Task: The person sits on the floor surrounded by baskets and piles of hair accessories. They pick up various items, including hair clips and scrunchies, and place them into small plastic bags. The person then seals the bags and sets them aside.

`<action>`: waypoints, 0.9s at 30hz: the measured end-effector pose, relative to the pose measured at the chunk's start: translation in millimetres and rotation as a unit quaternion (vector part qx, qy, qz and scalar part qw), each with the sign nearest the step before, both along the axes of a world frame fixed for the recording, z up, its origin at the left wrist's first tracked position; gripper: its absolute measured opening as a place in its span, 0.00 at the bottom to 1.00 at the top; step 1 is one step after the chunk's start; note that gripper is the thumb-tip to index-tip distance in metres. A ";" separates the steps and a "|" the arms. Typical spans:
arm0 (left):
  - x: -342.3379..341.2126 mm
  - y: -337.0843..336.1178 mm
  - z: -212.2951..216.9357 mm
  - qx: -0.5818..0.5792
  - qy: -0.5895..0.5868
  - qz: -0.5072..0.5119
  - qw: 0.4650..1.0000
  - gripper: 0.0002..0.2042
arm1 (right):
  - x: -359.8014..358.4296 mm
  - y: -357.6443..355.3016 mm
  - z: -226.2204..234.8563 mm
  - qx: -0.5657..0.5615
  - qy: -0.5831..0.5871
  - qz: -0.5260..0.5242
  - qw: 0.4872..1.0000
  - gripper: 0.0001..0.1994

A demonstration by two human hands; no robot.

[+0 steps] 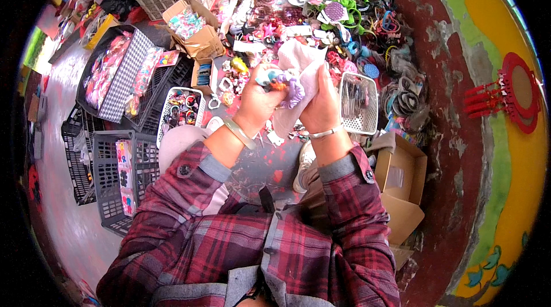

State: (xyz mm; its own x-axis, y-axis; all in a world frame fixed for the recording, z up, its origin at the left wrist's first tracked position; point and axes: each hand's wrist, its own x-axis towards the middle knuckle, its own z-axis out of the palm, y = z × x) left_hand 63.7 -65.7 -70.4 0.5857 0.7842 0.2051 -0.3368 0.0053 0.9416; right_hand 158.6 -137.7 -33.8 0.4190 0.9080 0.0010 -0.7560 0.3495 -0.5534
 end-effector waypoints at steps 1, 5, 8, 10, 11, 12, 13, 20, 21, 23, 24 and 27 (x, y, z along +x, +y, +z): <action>-2.1 -1.0 2.0 -0.022 -0.028 -0.024 0.999 0.11 | -0.6 1.2 2.1 -0.005 0.014 -0.007 1.000 0.23; -9.9 1.0 14.8 -0.279 -0.035 -0.071 0.957 0.08 | 8.8 1.6 -8.3 -0.032 0.029 -0.010 0.999 0.24; -8.2 14.2 4.5 -0.359 -0.069 -0.028 0.930 0.06 | 14.5 -0.5 -4.0 -0.026 0.046 -0.040 0.998 0.25; -11.6 19.9 5.7 -0.358 -0.063 -0.022 0.931 0.07 | 25.2 -5.2 -6.3 -0.013 0.025 -0.036 0.999 0.26; -13.0 22.0 4.4 -0.351 -0.059 -0.008 0.934 0.07 | 22.6 -8.0 1.7 -0.004 0.019 -0.028 0.999 0.26; -14.8 24.5 4.0 -0.344 -0.055 0.007 0.937 0.07 | 21.0 -9.3 6.9 0.005 0.013 -0.018 1.000 0.26; -11.5 30.7 -18.7 -0.317 -0.047 0.040 0.946 0.07 | 22.4 -8.5 6.4 -0.002 -0.001 -0.035 0.999 0.26; -4.2 7.2 -0.9 -0.208 -0.003 -0.020 0.978 0.07 | -3.6 6.2 -13.8 -0.161 -0.165 -0.029 0.973 0.25; -2.8 2.2 3.6 -0.238 0.131 -0.056 0.961 0.08 | -9.1 11.1 -25.9 -0.153 -0.315 -0.065 0.934 0.23; -2.4 -11.5 1.8 -0.160 0.035 -0.103 0.981 0.12 | -25.5 13.5 -23.4 -0.176 -0.344 -0.083 0.919 0.15; -3.8 -11.9 -4.8 -0.179 0.009 -0.139 0.974 0.13 | -22.7 13.8 -30.1 -0.184 -0.336 -0.092 0.919 0.14; -7.1 -19.1 1.3 -0.255 -0.007 -0.177 0.950 0.13 | -11.1 12.1 -47.6 -0.215 -0.354 -0.139 0.899 0.12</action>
State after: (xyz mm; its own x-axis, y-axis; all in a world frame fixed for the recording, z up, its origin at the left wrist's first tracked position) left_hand 56.6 -84.8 -69.2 0.8317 0.5375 -0.1391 -0.2414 0.5757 0.7812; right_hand 147.5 -125.6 -81.5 0.6631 0.7479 0.0307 -0.0767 0.1087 -0.9911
